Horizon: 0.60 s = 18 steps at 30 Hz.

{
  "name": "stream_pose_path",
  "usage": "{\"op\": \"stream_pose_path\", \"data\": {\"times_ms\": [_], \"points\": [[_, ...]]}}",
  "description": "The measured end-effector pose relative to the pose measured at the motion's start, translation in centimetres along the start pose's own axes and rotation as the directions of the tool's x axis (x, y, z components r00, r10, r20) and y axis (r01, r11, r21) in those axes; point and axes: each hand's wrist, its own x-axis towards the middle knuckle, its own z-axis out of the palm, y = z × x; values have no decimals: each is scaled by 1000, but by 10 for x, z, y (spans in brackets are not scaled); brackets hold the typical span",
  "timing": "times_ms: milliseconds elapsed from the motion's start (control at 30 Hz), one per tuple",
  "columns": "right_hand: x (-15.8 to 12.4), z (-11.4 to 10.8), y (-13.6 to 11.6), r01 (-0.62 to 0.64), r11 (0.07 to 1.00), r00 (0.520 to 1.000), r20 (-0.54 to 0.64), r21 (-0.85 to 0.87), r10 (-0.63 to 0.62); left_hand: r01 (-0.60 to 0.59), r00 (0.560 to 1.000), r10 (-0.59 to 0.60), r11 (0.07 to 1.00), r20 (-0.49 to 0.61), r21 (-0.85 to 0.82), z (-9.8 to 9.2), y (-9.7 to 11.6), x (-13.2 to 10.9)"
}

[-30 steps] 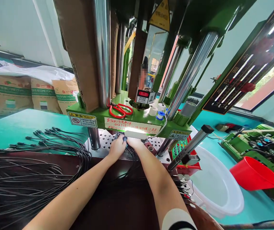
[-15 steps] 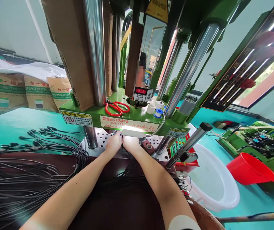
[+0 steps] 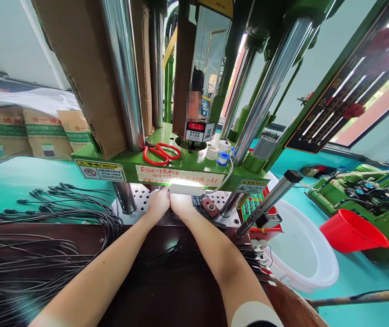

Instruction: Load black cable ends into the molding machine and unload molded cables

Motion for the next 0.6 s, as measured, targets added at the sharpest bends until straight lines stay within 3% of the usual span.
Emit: {"op": "stream_pose_path", "data": {"times_ms": [200, 333, 500, 600], "points": [[-1, -1, 1, 11, 1000, 1000, -6, 16, -11, -47, 999, 47, 997, 2, 62, -1, -2, 7], [-7, -2, 11, 54, 998, 997, -51, 39, -52, -160, 987, 161, 979, 3, 122, -4, -5, 9], [-15, 6, 26, 135, 988, 989, -79, 78, -129, -440, 898, 436, 888, 60, 129, -4, -17, 9], [-14, 12, 30, 143, 984, 987, -83, 103, -135, -512, 859, 507, 849, 70, 134, -1, -26, 11]]}}
